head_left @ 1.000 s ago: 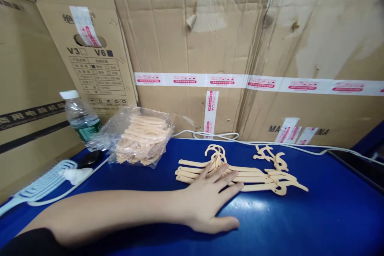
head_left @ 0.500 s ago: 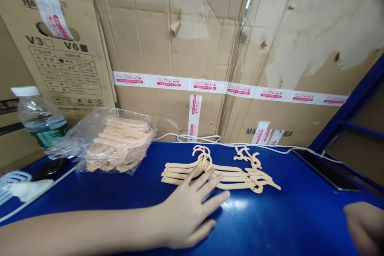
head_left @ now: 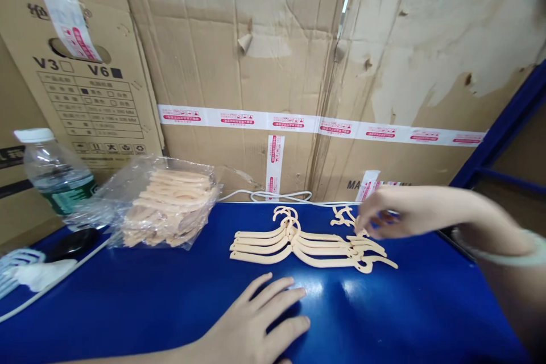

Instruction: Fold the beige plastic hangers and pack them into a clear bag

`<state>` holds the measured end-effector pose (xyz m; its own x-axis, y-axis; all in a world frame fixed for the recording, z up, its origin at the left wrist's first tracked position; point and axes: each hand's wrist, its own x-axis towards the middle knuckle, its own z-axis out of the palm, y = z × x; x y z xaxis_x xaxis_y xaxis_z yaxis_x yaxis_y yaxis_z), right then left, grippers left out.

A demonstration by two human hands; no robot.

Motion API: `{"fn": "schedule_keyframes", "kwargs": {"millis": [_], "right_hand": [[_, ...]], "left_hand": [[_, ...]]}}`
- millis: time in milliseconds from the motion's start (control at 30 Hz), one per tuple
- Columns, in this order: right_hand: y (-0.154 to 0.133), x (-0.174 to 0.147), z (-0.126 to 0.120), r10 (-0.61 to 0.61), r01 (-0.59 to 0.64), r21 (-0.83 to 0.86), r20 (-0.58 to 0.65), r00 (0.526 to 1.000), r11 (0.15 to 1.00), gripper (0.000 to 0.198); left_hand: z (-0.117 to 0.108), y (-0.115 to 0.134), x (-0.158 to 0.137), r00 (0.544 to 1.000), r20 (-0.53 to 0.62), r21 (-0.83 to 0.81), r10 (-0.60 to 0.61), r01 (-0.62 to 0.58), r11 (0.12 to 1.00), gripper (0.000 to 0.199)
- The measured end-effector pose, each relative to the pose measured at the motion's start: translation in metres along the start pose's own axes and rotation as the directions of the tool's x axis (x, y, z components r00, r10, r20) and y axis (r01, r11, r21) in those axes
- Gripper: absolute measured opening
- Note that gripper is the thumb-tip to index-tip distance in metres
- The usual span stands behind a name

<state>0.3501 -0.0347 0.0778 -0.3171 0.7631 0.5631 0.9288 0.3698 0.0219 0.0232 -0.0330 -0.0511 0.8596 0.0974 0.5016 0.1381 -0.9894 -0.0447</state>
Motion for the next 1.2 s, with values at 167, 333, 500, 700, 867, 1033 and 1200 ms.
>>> {"fn": "schedule_keyframes", "kwargs": {"millis": [167,333,500,700,867,1033,1200], "right_hand": [[0.013,0.031,0.040,0.054,0.056,-0.196,0.514,0.856,0.979,0.011],[0.015,0.024,0.076,0.085,0.082,-0.283,0.531,0.843,0.956,0.011],[0.005,0.025,0.055,0.023,0.053,-0.202,0.354,0.935,0.978,0.012],[-0.068,0.006,0.028,0.033,-0.076,0.425,0.109,0.994,0.902,0.016],[-0.132,-0.030,0.042,-0.027,-0.425,0.856,0.452,0.891,0.295,0.021],[-0.109,-0.028,0.034,-0.053,-0.100,0.722,0.186,0.981,0.685,0.013],[-0.069,-0.038,0.051,-0.051,-0.040,0.341,0.255,0.965,0.939,0.007]], "left_hand": [[0.001,0.003,0.001,0.997,-0.070,-0.096,-0.038,0.031,0.995,0.030],[-0.003,0.003,0.005,0.994,-0.086,-0.244,-0.065,0.042,0.969,0.033],[-0.024,0.002,0.013,0.985,-0.056,-0.518,-0.164,0.112,0.848,0.036],[-0.044,0.015,0.029,0.723,0.466,-0.860,-0.511,0.506,-0.068,0.039],[-0.036,0.022,0.032,0.588,0.521,-0.852,-0.618,0.399,-0.339,0.053],[-0.045,0.014,0.026,0.448,0.569,-0.813,-0.690,0.430,-0.391,0.060],[-0.054,0.002,0.013,0.409,0.509,-0.838,-0.757,0.434,-0.330,0.057]]}}
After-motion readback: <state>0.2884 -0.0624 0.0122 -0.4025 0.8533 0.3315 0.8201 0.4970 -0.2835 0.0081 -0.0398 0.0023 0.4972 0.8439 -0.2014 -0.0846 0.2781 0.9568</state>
